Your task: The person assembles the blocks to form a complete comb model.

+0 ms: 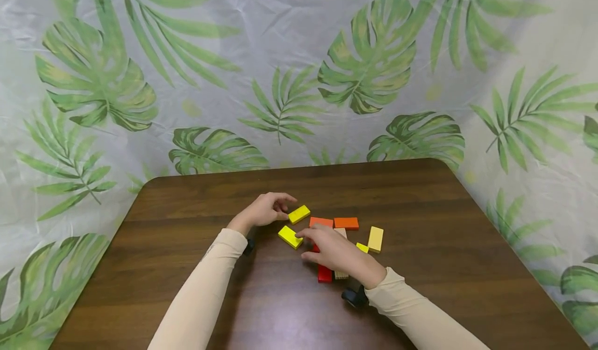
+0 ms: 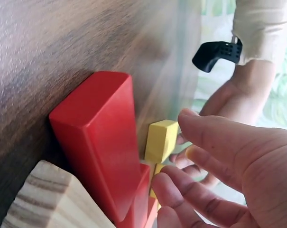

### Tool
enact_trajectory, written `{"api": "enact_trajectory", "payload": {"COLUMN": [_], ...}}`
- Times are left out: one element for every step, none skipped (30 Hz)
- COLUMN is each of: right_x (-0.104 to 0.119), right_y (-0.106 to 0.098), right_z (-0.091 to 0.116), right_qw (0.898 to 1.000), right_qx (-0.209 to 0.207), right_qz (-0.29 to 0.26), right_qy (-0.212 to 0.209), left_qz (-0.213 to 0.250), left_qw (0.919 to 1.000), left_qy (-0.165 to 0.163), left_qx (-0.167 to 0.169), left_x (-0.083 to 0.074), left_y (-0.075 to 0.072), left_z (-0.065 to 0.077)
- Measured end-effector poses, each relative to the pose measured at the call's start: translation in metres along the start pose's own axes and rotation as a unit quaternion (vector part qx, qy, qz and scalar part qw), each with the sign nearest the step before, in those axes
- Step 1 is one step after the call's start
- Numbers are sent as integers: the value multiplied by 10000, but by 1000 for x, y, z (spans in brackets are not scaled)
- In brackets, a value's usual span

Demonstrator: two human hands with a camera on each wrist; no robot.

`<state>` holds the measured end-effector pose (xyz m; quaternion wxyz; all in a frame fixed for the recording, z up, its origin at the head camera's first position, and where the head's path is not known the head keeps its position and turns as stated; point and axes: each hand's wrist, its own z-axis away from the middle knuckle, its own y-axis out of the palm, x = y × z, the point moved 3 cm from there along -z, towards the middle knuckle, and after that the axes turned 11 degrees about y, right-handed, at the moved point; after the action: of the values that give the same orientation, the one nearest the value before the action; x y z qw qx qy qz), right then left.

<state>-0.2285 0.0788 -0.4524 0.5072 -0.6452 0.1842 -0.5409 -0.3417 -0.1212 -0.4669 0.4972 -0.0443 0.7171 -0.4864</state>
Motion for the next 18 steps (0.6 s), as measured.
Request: {"api": "enact_trajectory", "payload": {"right_x": [0,-1,-1,-1,-2,-2,-2,-3,-3,-3,-3,-4,-4,-4,-3,-3,-3,-3], "right_y": [1,1,1,2,3,4,4,5,5,6,6,6,6,6,6,6,7,7], "right_z": [-2,-3,-5,-6,-7,-9,-10,-11,-12,-12,-13,-13,-13,-13,-13,-14,-14,-14], "right_qw": [10000,10000,10000,10000,10000,9999,9999,9999,9999,9998,9998,9998,9997,9997,9996,9996,9995,9995], "right_qx": [18,32,47,65,89,103,123,137,150,164,174,183,199,209,217,232,240,245], "right_qz": [15,20,22,13,-4,-25,-29,-37,-31,-18,-9,10,35,44,59,65,73,82], "right_qy": [-9,-16,-29,-31,-26,-30,-43,-61,-79,-91,-102,-112,-118,-121,-146,-165,-179,-186], "left_qz": [23,46,72,90,125,158,198,220,235,249,271,278,280,267,240,222,180,141], "left_qw": [10000,10000,9999,9999,9997,9996,9994,9992,9990,9988,9985,9984,9982,9980,9979,9978,9976,9976], "left_qy": [13,18,25,20,45,54,69,90,120,146,173,183,207,229,254,271,289,299], "left_qx": [37,71,104,146,185,226,272,312,355,396,432,463,494,518,545,571,595,613], "left_x": [0,0,0,0,1,1,2,2,3,3,3,3,3,3,3,3,3,3], "left_y": [0,1,1,2,3,4,4,5,6,6,7,7,7,7,8,8,8,8], "left_z": [-1,-1,-2,-2,-3,-3,-4,-4,-5,-5,-6,-7,-7,-8,-8,-9,-9,-10]}}
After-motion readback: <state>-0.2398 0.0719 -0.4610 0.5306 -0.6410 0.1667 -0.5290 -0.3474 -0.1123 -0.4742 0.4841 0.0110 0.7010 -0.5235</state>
